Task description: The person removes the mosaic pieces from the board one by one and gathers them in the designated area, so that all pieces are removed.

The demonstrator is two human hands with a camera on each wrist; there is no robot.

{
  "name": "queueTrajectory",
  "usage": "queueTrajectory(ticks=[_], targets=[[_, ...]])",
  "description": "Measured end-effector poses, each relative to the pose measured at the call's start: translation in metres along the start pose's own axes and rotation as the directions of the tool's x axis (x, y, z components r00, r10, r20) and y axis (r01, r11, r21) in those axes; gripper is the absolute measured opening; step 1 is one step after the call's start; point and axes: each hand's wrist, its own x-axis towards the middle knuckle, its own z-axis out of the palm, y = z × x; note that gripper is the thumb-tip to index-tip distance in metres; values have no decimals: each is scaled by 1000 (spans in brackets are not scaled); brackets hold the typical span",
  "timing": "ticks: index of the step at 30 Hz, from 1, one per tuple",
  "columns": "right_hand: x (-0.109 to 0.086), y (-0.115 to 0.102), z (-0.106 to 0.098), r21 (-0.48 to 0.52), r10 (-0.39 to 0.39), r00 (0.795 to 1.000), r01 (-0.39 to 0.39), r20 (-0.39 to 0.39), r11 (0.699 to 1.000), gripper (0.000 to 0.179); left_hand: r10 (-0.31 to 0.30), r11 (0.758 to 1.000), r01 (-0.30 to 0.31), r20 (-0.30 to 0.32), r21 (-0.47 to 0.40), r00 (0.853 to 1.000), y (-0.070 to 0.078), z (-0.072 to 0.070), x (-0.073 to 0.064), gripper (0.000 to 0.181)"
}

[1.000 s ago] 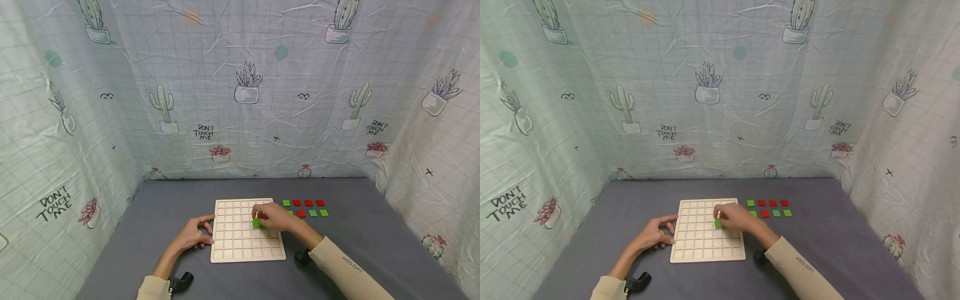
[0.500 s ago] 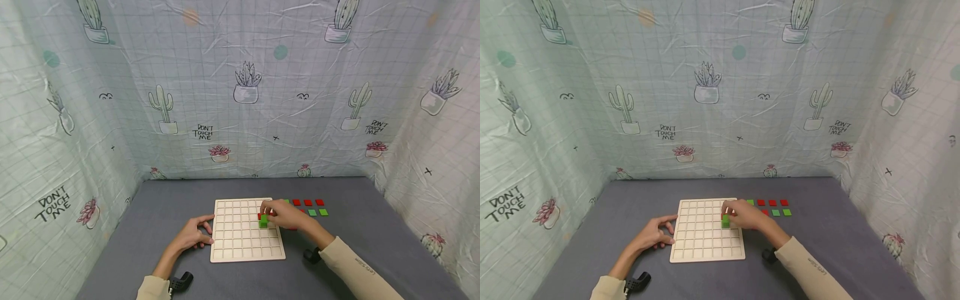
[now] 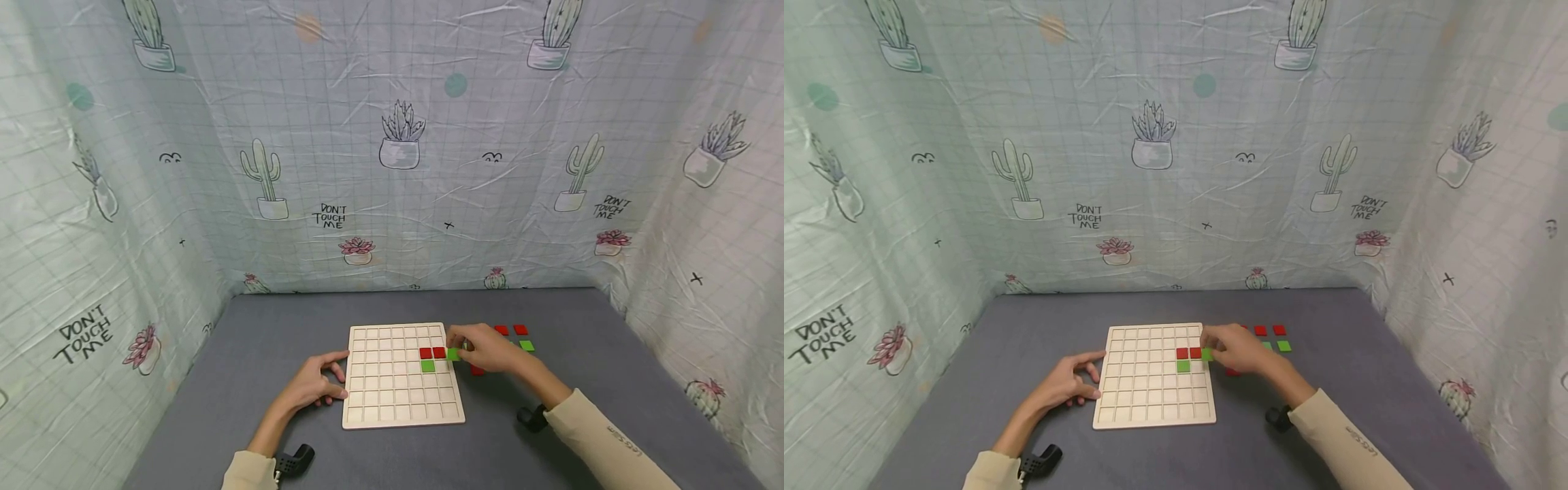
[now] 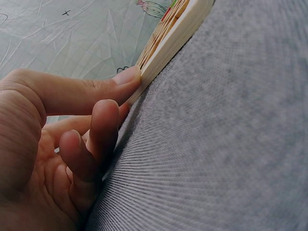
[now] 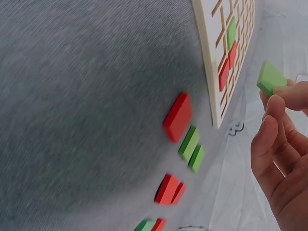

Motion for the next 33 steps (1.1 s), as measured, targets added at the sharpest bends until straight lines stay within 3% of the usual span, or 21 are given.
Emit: queueTrajectory(ticks=[10,20,33], targets=[[-18,17,-11,-6,4,999,-4,-52,1000,20,3,1000,-3,5,-7,1000,3,0,0,87],[-35,35,-18,6,83,995,-82,-59,997,18,-2,1000,2,1,-3,1000,2,0,0,86],[-56,54,-16,11,100,994,-99,-55,995,17,4,1000,-3,11,-16,1000,3,0,0,86]])
